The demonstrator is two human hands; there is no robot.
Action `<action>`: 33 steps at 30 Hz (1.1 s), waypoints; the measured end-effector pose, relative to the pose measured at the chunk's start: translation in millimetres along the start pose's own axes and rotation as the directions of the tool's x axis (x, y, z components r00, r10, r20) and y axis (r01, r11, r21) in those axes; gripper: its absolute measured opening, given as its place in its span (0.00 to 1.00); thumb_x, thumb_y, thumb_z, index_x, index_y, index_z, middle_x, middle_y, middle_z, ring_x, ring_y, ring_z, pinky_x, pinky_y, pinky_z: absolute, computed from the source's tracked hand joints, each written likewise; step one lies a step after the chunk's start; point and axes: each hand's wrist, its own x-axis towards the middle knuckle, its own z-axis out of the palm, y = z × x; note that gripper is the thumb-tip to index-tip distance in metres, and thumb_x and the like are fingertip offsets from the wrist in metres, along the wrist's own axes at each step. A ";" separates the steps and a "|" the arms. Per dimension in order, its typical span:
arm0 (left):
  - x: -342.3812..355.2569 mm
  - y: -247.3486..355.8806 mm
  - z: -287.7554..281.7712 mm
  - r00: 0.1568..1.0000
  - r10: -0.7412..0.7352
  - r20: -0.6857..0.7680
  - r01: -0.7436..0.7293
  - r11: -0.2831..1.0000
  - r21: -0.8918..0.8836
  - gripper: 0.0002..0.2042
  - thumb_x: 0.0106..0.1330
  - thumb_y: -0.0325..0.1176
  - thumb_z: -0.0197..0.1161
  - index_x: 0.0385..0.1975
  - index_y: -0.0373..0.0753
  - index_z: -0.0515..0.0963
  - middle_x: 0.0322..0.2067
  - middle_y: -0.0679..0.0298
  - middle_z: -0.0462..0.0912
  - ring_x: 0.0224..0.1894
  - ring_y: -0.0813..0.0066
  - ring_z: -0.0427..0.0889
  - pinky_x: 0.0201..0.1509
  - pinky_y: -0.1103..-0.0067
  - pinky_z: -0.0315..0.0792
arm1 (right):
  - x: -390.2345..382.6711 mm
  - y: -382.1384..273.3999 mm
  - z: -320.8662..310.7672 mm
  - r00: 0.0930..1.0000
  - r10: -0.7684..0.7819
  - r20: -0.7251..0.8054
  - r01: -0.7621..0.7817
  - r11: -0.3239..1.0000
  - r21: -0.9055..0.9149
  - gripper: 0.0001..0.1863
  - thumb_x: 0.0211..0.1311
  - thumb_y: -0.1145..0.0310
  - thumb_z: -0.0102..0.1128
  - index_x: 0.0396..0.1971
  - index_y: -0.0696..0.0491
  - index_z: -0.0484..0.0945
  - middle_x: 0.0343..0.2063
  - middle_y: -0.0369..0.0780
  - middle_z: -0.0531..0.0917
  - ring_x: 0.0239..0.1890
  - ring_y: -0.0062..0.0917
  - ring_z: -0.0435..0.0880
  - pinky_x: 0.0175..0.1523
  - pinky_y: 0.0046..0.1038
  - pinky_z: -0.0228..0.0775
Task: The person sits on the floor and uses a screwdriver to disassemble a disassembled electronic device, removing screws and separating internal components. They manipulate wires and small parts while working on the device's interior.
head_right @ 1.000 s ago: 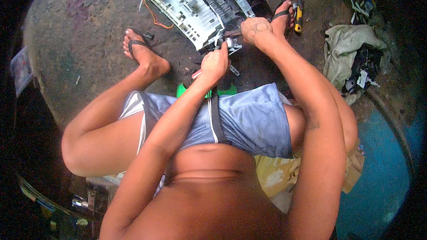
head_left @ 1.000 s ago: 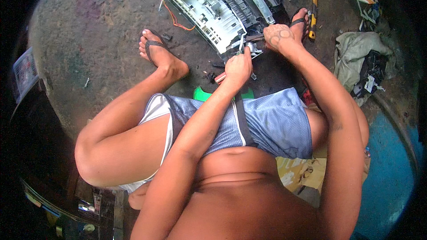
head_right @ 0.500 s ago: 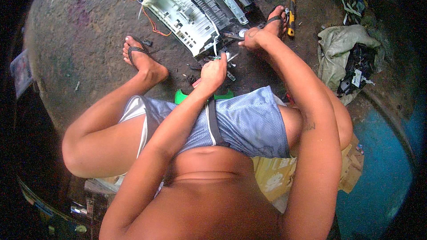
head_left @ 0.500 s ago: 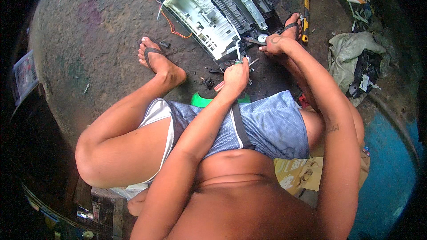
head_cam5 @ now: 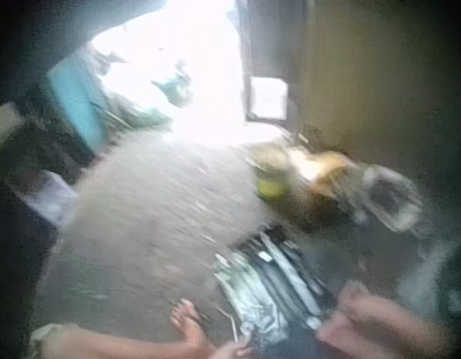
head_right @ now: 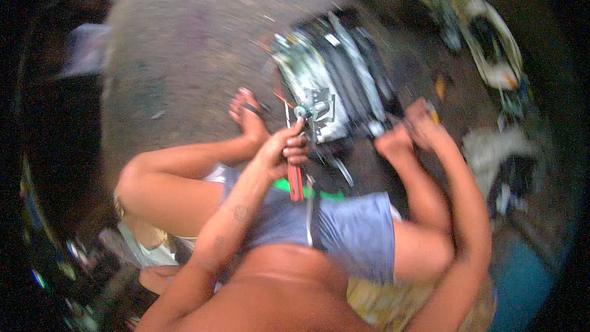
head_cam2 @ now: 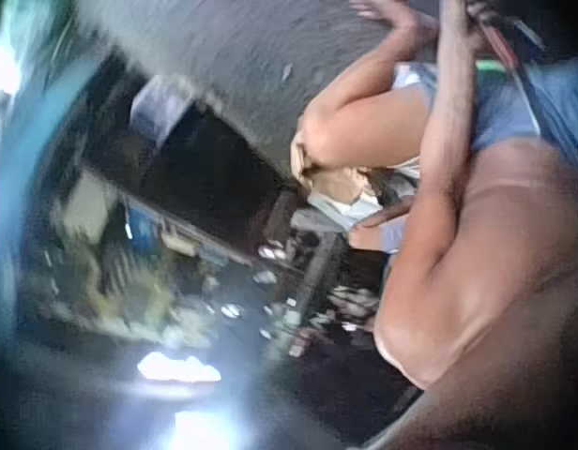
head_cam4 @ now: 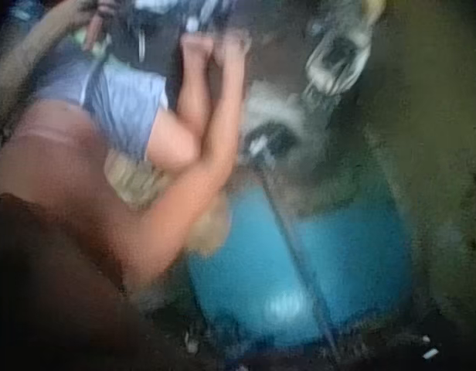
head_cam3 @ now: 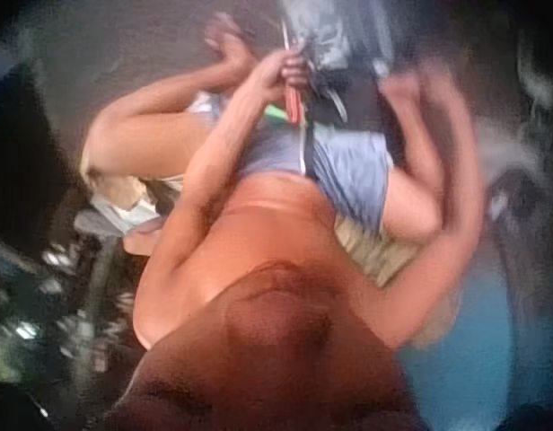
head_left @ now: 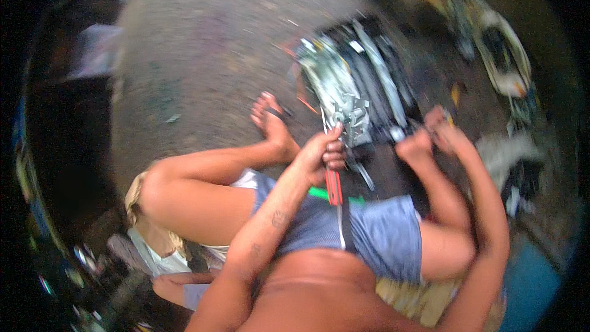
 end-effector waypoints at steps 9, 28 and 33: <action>-214.8 122.0 55.2 0.630 0.697 0.342 -0.689 0.706 -0.167 0.15 0.77 0.52 0.49 0.44 0.47 0.74 0.16 0.78 0.64 0.12 0.91 0.56 0.15 0.89 0.56 | -7.2 -35.3 34.0 0.896 0.381 -0.226 -0.389 0.921 0.012 0.18 0.61 0.54 0.59 0.36 0.56 0.81 0.34 0.55 0.84 0.44 0.50 0.80 0.49 0.48 0.72; -370.2 105.7 -120.7 -0.911 0.148 0.386 0.352 -0.210 0.912 0.24 0.68 0.45 0.67 0.53 0.34 0.69 0.33 0.61 0.82 0.31 0.78 0.81 0.35 0.81 0.73 | 10.8 -68.5 91.9 0.832 0.475 -0.287 -0.510 0.858 -0.057 0.19 0.62 0.55 0.59 0.40 0.57 0.81 0.31 0.52 0.84 0.37 0.43 0.79 0.44 0.45 0.72; -372.2 99.9 -150.3 -0.960 0.265 0.087 -0.013 -0.354 0.935 0.26 0.72 0.43 0.60 0.58 0.29 0.64 0.43 0.55 0.80 0.41 0.68 0.81 0.47 0.78 0.74 | 9.9 -69.9 88.6 0.825 0.487 -0.286 -0.526 0.847 -0.075 0.19 0.63 0.56 0.59 0.41 0.57 0.81 0.30 0.51 0.84 0.36 0.42 0.79 0.43 0.44 0.72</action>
